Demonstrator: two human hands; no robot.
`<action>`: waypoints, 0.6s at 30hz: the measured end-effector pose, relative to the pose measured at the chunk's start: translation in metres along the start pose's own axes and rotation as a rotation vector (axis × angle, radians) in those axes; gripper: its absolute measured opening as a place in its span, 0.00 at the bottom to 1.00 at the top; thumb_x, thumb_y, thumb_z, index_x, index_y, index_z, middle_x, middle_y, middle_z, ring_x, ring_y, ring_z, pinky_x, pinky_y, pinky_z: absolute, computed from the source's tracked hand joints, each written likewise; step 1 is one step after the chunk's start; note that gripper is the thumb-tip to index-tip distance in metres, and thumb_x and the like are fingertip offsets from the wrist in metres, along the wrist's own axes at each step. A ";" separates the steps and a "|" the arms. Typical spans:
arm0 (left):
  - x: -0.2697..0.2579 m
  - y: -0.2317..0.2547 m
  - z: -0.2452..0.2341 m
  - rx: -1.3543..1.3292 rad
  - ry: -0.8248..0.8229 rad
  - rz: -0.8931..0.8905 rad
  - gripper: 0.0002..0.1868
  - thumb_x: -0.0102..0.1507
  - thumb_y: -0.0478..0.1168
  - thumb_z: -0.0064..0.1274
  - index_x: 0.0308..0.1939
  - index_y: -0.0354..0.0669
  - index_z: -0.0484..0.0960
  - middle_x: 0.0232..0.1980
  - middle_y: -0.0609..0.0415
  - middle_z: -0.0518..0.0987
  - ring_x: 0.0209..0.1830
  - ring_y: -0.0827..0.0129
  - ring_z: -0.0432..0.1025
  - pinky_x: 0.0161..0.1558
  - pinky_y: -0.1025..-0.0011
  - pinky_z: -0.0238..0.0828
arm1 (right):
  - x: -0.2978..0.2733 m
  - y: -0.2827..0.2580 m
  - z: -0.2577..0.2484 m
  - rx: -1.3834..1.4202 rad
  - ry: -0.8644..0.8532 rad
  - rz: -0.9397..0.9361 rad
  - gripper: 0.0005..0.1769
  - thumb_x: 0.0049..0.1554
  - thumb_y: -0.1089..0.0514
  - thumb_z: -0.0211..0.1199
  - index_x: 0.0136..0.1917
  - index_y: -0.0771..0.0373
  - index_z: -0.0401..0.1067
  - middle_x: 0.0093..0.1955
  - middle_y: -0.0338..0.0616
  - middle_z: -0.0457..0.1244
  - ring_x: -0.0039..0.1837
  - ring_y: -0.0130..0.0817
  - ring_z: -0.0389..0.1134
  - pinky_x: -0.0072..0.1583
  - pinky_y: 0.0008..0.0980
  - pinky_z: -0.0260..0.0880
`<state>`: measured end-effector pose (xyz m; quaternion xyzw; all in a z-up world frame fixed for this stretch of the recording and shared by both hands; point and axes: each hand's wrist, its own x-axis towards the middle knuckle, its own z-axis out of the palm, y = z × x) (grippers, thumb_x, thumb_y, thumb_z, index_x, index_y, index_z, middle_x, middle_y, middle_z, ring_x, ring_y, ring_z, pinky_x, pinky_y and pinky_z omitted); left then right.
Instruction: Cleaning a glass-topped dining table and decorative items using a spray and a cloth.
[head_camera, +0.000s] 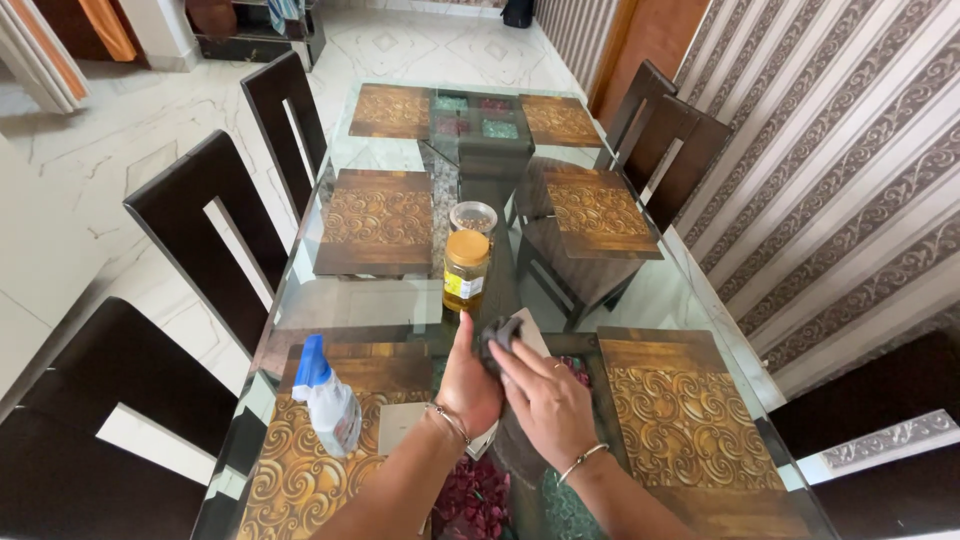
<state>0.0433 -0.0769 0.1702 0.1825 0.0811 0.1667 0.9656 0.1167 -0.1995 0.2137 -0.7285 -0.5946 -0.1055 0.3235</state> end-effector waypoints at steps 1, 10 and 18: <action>-0.002 -0.002 0.004 -0.001 -0.002 -0.004 0.45 0.65 0.76 0.30 0.63 0.43 0.75 0.63 0.49 0.77 0.64 0.56 0.69 0.71 0.57 0.57 | 0.004 0.011 0.001 -0.003 0.000 0.003 0.22 0.59 0.55 0.60 0.67 0.49 0.73 0.68 0.42 0.67 0.51 0.46 0.71 0.55 0.41 0.72; -0.003 0.000 0.014 0.034 0.021 0.013 0.45 0.66 0.77 0.28 0.69 0.46 0.70 0.64 0.53 0.76 0.67 0.61 0.66 0.72 0.59 0.56 | 0.006 -0.012 -0.001 -0.038 0.131 -0.050 0.23 0.58 0.58 0.61 0.67 0.51 0.74 0.65 0.45 0.67 0.50 0.46 0.71 0.53 0.40 0.72; -0.008 -0.008 0.029 0.170 -0.051 0.148 0.40 0.66 0.69 0.35 0.70 0.43 0.71 0.71 0.53 0.74 0.72 0.63 0.66 0.73 0.63 0.56 | 0.017 0.004 0.002 -0.081 0.208 0.102 0.23 0.58 0.58 0.60 0.68 0.51 0.74 0.65 0.47 0.67 0.53 0.51 0.71 0.53 0.43 0.72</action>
